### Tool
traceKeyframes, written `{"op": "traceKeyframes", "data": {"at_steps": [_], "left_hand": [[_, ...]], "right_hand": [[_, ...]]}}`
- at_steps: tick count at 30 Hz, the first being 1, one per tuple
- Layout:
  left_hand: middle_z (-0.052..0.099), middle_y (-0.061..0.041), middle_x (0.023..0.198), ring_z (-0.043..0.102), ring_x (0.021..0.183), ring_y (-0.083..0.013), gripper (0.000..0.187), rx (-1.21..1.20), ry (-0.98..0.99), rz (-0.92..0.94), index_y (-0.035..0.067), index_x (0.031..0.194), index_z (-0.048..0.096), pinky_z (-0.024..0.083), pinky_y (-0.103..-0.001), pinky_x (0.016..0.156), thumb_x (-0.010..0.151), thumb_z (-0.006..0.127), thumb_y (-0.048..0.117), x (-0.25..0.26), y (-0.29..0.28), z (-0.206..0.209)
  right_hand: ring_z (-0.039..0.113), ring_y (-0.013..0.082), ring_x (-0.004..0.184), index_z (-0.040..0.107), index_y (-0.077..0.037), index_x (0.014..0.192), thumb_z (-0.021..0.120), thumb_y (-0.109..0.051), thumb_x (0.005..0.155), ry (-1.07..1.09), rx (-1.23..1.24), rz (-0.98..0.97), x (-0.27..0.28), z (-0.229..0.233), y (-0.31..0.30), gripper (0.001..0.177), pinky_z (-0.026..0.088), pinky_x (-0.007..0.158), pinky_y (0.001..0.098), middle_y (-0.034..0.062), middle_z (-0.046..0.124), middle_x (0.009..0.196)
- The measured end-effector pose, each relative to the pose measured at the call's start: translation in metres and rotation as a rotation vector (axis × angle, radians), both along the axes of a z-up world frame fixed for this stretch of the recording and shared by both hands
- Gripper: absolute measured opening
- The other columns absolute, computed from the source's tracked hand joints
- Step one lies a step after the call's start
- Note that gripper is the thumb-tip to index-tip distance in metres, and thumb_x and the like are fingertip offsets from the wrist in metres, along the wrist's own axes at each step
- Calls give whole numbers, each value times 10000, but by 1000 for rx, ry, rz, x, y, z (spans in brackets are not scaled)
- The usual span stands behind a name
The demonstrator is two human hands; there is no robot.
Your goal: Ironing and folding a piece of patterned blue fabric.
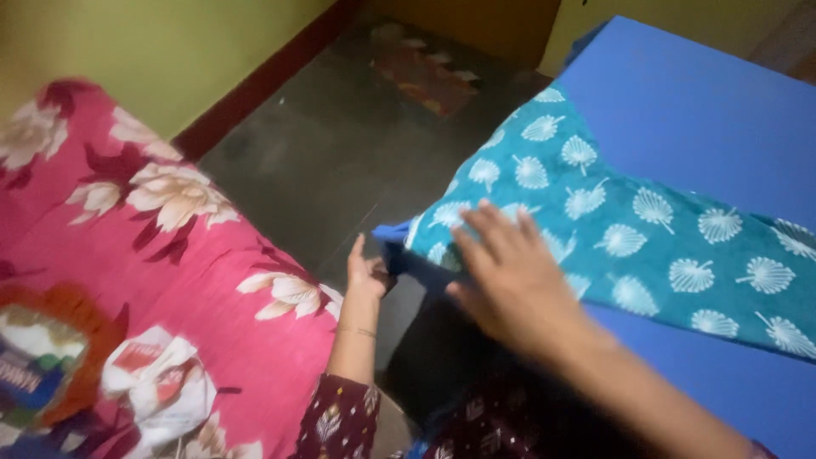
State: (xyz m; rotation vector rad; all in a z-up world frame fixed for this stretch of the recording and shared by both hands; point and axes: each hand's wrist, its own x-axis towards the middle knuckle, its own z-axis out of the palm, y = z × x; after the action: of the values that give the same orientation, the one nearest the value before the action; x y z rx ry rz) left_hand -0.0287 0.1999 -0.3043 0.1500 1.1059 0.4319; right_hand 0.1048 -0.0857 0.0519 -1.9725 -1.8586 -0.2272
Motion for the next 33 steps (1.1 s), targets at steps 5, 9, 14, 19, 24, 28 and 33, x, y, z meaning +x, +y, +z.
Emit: {"op": "traceKeyframes", "data": {"at_steps": [5, 9, 14, 19, 24, 28, 33], "left_hand": [[665, -121, 1272, 537, 1059, -206, 709, 700, 40, -106, -10, 1413, 617, 386, -325, 956, 875, 670, 449, -12, -14, 50], [630, -106, 1383, 582, 1270, -201, 534, 1249, -199, -363, 24, 1387, 597, 440, -321, 1116, 864, 583, 134, -25, -50, 165], [651, -98, 1415, 591, 1317, -190, 625, 1153, -242, -562, 59, 1404, 604, 438, -315, 1110, 787, 513, 103, -16, -30, 181], [642, -142, 1397, 638, 1228, -211, 537, 890, -316, -777, 48, 1422, 570, 520, -315, 1018, 890, 576, 123, 5, -8, 119], [633, -169, 1273, 624, 1058, -227, 464, 692, -144, -863, -8, 1398, 593, 537, -358, 853, 1008, 617, 242, 17, 1, 51], [655, -171, 1199, 638, 1027, -238, 393, 853, -12, -833, 5, 1310, 609, 543, -373, 843, 979, 634, 214, 18, -3, 43], [700, -176, 1050, 668, 965, -259, 249, 1190, 251, -739, 31, 1133, 642, 555, -404, 823, 922, 667, 160, 34, 2, 45]], "right_hand": [[490, 386, 1307, 623, -22, 1243, 710, -282, 784, -118, -54, 50, -6, -8, 31, 535, 355, 1068, 566, 187, 560, 1358], [615, 295, 1046, 686, -70, 1006, 678, -163, 787, -268, -48, 24, 0, -8, 43, 238, 485, 872, 442, 105, 666, 1053], [624, 270, 887, 673, -93, 852, 677, -164, 775, -424, 57, -30, 25, 31, 52, 105, 495, 718, 405, 77, 663, 910], [665, 335, 836, 675, -84, 863, 661, -162, 857, -277, 24, -128, 45, 62, 46, 80, 533, 724, 466, 113, 673, 944], [679, 409, 830, 722, -98, 946, 633, -194, 936, 5, 24, -195, 46, 70, 39, 131, 545, 721, 517, 149, 694, 975], [687, 401, 852, 744, -110, 984, 637, -211, 950, 81, 26, -188, 39, 66, 36, 151, 552, 751, 499, 144, 715, 997], [753, 326, 766, 740, -92, 1050, 663, -189, 937, 355, -42, -275, 33, 88, 31, 167, 585, 707, 422, 125, 761, 1002]]}}
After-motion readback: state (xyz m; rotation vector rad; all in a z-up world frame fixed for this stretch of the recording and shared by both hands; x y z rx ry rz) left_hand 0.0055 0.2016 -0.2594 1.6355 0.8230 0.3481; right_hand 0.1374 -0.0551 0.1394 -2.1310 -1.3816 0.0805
